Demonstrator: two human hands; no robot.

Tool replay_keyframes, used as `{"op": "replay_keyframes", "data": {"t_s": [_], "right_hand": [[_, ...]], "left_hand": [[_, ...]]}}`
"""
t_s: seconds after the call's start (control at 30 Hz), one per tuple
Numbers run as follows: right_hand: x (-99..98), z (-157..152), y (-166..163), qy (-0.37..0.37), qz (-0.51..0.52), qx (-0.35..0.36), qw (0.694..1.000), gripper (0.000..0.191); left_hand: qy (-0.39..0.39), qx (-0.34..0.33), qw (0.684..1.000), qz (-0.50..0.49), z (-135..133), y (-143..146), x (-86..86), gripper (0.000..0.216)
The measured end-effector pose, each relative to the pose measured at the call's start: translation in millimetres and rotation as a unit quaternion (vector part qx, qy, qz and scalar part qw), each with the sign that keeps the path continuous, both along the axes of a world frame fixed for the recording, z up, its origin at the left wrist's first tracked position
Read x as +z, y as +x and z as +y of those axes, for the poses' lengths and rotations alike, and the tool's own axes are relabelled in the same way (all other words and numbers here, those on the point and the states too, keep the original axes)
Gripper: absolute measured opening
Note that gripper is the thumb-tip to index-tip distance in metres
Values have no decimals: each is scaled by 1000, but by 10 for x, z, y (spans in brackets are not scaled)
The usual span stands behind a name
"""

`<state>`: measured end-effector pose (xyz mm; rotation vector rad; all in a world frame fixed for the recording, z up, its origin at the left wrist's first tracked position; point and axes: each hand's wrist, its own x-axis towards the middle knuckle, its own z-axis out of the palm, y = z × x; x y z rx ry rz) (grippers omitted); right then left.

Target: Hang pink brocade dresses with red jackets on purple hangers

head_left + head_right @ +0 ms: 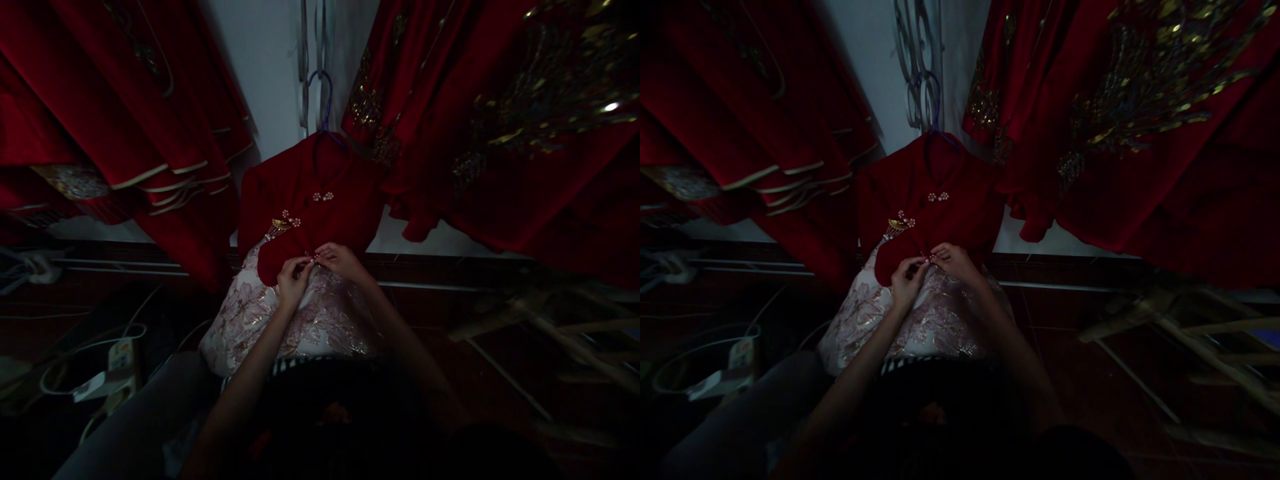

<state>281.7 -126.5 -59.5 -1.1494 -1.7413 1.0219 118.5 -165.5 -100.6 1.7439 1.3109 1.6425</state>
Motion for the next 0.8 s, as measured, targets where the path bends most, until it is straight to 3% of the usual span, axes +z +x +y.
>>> {"op": "replay_keyframes", "data": {"t_s": [0.17, 0.47, 0.8], "right_hand": [[-14, -5, 6, 5, 33, 11, 999, 20], [108, -52, 86, -38, 40, 57, 997, 29], [32, -30, 49, -15, 21, 51, 998, 24]], "left_hand": [[-50, -16, 997, -59, -9, 2, 9, 23], [-59, -14, 993, -105, -39, 64, -3, 23], [-85, -20, 992, -93, -59, 51, 33, 24]]}}
